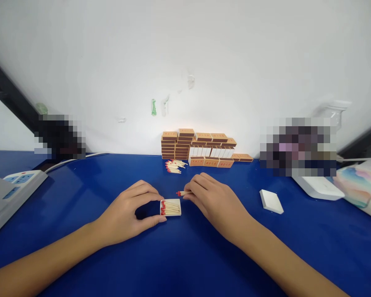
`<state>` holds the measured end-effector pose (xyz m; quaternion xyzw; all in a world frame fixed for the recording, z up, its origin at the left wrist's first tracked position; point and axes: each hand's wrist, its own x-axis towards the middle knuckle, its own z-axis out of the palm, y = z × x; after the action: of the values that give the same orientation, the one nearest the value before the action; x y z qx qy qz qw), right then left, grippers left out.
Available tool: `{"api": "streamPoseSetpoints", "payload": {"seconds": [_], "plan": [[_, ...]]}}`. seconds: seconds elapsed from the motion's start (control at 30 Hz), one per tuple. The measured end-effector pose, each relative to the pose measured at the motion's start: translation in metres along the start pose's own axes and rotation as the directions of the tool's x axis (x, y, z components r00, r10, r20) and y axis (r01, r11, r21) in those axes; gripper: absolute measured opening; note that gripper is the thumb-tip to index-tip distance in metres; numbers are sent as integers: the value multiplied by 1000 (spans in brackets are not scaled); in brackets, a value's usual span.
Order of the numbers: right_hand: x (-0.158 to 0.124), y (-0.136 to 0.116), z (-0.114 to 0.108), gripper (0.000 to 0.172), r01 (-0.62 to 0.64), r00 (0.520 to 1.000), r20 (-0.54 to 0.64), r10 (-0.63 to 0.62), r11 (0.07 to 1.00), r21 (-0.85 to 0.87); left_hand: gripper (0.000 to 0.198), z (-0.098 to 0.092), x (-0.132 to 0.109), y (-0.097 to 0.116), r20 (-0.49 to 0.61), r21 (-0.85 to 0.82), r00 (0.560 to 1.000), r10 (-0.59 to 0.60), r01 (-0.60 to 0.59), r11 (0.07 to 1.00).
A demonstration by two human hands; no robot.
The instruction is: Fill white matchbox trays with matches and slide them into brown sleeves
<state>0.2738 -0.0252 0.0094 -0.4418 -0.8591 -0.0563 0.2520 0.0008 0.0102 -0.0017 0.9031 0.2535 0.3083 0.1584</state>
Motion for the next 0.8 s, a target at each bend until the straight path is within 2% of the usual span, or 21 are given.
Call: {"api": "streamPoseSetpoints", "payload": {"seconds": [0.33, 0.53, 0.67, 0.8], "plan": [[1, -1, -1, 15, -34, 999, 4, 34, 998, 57, 31, 0, 0, 0, 3, 8, 1000, -1, 1, 1000], [1, -23, -6, 6, -75, 997, 13, 74, 963, 259, 32, 1, -1, 1, -19, 12, 1000, 17, -17, 1000], [0, -33, -1, 6, -29, 1000, -4, 31, 966, 257, 31, 2, 0, 1, -21, 8, 999, 25, -25, 1000], [-1, -34, 6, 6, -43, 999, 19, 40, 965, 260, 31, 1, -1, 3, -8, -4, 999, 46, -46, 999]]}}
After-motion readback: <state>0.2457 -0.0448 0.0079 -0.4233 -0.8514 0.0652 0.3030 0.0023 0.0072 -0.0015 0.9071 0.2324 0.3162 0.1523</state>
